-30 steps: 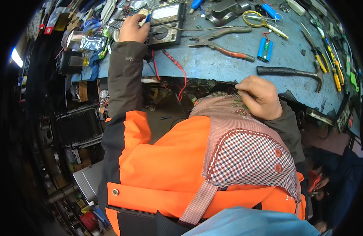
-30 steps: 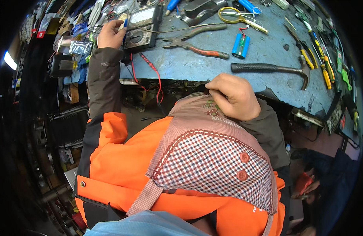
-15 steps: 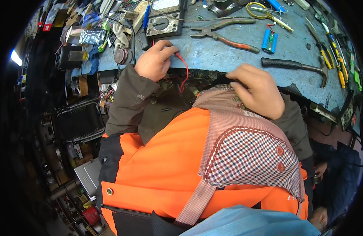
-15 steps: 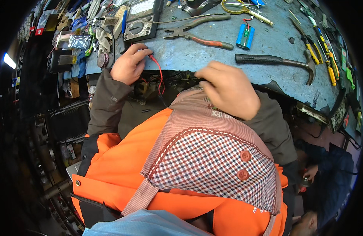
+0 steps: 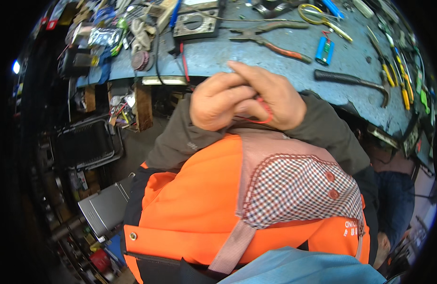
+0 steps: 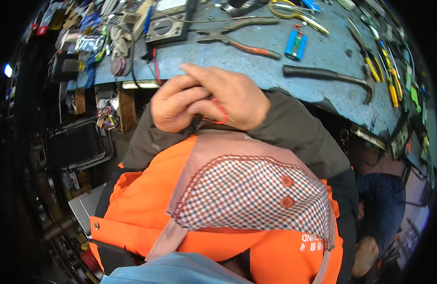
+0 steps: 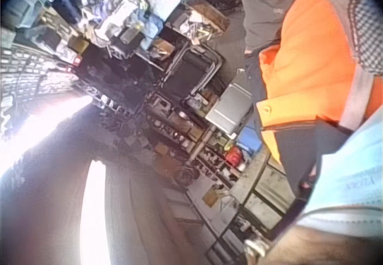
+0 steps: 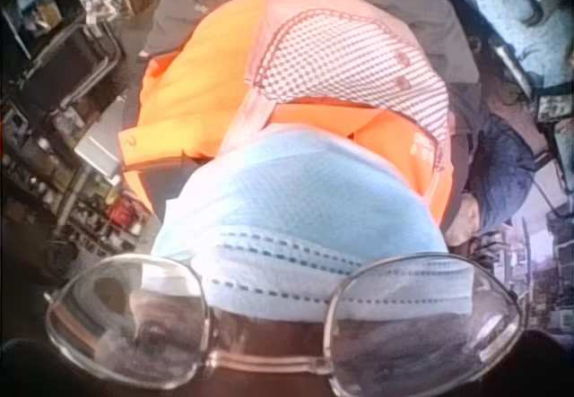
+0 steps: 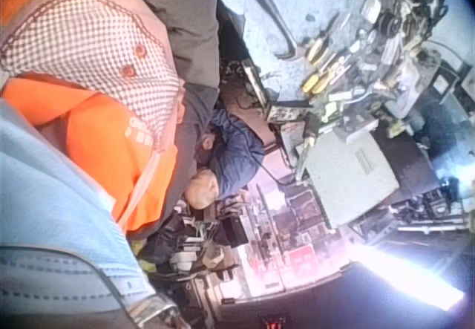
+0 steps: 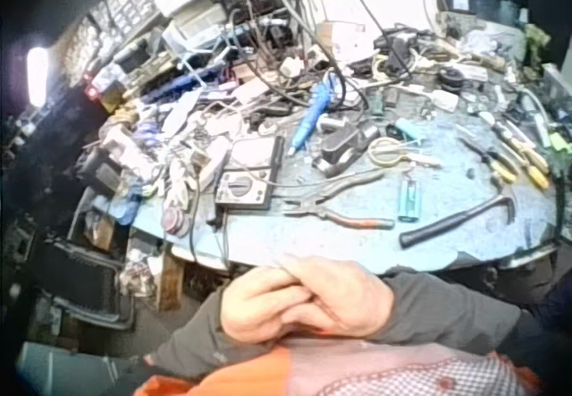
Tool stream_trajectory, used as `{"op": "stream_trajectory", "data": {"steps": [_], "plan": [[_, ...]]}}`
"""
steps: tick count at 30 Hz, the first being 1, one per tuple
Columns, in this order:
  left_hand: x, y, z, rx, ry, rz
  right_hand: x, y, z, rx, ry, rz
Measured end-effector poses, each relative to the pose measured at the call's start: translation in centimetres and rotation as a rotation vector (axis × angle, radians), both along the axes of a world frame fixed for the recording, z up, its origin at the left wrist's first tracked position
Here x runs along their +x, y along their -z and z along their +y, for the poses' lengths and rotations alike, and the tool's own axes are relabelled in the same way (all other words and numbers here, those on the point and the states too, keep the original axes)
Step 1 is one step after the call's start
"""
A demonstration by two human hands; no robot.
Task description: The person assembles a small blue electronic device by inserting cylindrical batteries, connecting wires, and using a multimeter to test the circuit. They then wrap the device with blue tape and use a screwdriver to adjust internal components.
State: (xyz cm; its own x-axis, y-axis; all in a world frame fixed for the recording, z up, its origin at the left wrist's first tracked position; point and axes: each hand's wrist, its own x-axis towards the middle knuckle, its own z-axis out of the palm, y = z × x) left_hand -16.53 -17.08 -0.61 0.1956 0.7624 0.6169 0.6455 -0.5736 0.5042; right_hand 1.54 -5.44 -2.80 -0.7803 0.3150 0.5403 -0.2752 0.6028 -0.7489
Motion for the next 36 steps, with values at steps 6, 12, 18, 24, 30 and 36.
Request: {"op": "stream_trajectory", "data": {"steps": [6,12,18,24,30,36], "plan": [[-1.7,3.5,-2.4,-0.061,-0.682,-0.725,3.2,-0.5,0.6,0.073,0.194,-0.005],[-6.9,9.7,-5.2,-0.267,-0.977,-0.586,3.7,0.3,0.1,0.151,0.253,-0.02],[-9.1,7.1,-3.1,-0.219,-1.109,-0.366,3.0,0.5,0.1,0.143,0.143,-0.055],[-11.5,1.3,0.9,-0.527,-1.128,0.163,3.3,1.3,0.3,0.145,0.149,-0.103],[-15.5,3.5,0.0,-0.388,-1.022,-0.389,4.0,1.6,0.6,-0.012,0.241,-0.102],[-14.8,1.1,-3.8,-0.142,-0.885,-0.837,3.9,1.6,0.2,0.078,0.308,-0.158]]}}
